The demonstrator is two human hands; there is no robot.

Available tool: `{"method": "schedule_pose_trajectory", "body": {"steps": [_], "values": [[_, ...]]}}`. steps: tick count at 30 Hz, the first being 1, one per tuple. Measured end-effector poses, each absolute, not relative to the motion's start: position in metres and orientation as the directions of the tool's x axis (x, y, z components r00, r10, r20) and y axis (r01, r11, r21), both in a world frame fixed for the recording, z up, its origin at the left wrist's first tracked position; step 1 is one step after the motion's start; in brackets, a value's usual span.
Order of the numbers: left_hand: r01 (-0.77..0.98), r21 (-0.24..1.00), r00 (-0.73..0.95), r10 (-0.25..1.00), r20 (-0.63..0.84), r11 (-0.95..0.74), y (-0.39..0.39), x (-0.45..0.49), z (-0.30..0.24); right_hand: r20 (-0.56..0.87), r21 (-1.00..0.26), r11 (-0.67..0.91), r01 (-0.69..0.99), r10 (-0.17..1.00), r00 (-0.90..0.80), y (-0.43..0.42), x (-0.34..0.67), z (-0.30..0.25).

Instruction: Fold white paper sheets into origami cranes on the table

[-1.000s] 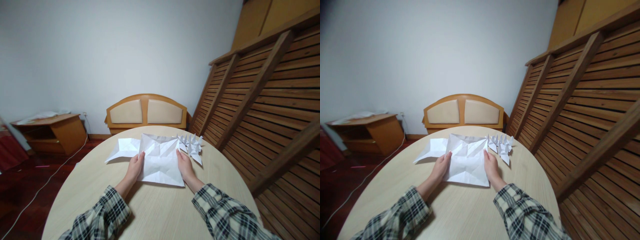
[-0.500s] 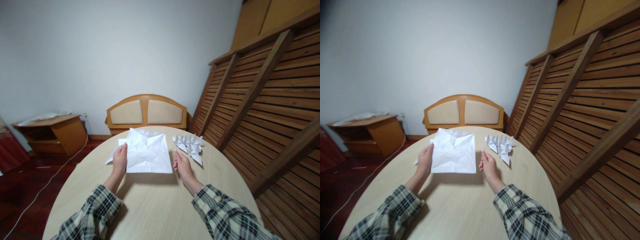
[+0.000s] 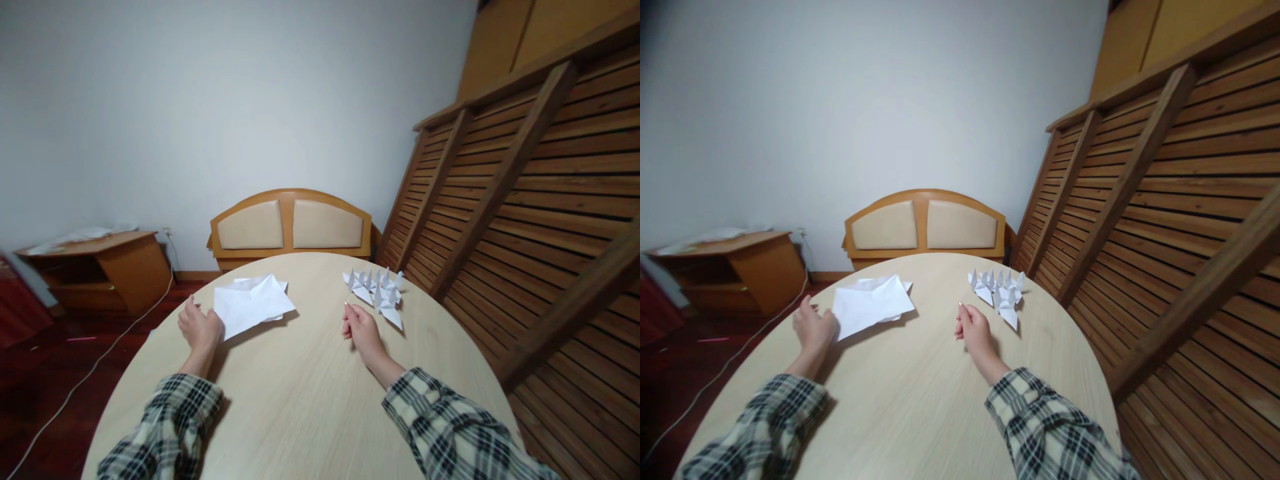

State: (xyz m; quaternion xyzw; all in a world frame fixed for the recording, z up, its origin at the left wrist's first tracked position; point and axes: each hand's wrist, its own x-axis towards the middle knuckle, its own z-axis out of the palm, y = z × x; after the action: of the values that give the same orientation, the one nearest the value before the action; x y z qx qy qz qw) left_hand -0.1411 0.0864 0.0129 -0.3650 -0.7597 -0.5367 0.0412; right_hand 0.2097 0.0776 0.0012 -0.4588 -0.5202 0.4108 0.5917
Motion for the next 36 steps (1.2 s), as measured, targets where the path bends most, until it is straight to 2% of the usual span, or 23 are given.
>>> {"method": "schedule_pose_trajectory", "body": {"steps": [2, 4, 7, 9, 13, 15, 18, 22, 25, 29, 31, 33, 36], "values": [[0.671, 0.726, -0.695, 0.473, 0.542, 0.152, 0.085, -0.136, 0.016, 0.321, -0.945, 0.31, 0.106, 0.94, 0.114, 0.081, 0.212, -0.002], [0.76, 0.644, -0.605, 0.461, 0.65, 0.088, 0.084, -0.129, 0.02, 0.446, -0.867, 0.4, 0.297, 0.889, 0.106, 0.083, 0.217, -0.003], [0.85, 0.517, -0.423, 0.46, 0.781, -0.096, 0.082, -0.113, 0.026, 0.648, -0.626, 0.476, 0.618, 0.759, 0.072, 0.086, 0.227, 0.001], [0.858, 0.463, -0.319, 0.474, 0.82, -0.222, 0.08, -0.095, 0.026, 0.713, -0.47, 0.406, 0.784, 0.698, 0.066, 0.087, 0.234, 0.005], [0.806, 0.398, -0.101, 0.561, 0.822, -0.439, 0.068, -0.051, 0.018, 0.735, -0.209, 0.191, 0.959, 0.678, 0.025, 0.088, 0.247, 0.012], [0.75, 0.398, 0.032, 0.63, 0.776, -0.528, 0.059, -0.03, 0.012, 0.699, -0.085, 0.116, 0.99, 0.715, -0.024, 0.087, 0.254, 0.015], [0.662, 0.389, 0.236, 0.671, 0.702, -0.64, 0.048, -0.009, 0.005, 0.582, 0.01, -0.01, 1.0, 0.813, 0.002, 0.086, 0.266, 0.022], [0.611, 0.349, 0.371, 0.646, 0.667, -0.711, 0.041, 0.0, 0.003, 0.406, -0.013, -0.131, 0.991, 0.905, 0.125, 0.086, 0.284, 0.031], [0.604, 0.362, 0.368, 0.651, 0.664, -0.71, 0.042, -0.001, 0.002, 0.292, -0.011, -0.2, 0.98, 0.936, 0.195, 0.086, 0.29, 0.039], [0.607, 0.363, 0.37, 0.656, 0.658, -0.707, 0.045, -0.002, -0.001, 0.194, 0.006, -0.198, 0.98, 0.962, 0.193, 0.081, 0.285, 0.054], [0.607, 0.359, 0.384, 0.657, 0.649, -0.709, 0.045, -0.002, -0.001, 0.291, -0.031, -0.121, 0.992, 0.948, 0.125, 0.078, 0.279, 0.061], [0.597, 0.354, 0.407, 0.652, 0.64, -0.72, 0.045, -0.001, 0.001, 0.488, -0.127, 0.052, 0.991, 0.873, 0.017, 0.075, 0.271, 0.065], [0.589, 0.388, 0.407, 0.675, 0.616, -0.709, 0.043, 0.002, 0.004, 0.686, -0.392, 0.397, 0.83, 0.728, -0.025, 0.074, 0.254, 0.058]]}}
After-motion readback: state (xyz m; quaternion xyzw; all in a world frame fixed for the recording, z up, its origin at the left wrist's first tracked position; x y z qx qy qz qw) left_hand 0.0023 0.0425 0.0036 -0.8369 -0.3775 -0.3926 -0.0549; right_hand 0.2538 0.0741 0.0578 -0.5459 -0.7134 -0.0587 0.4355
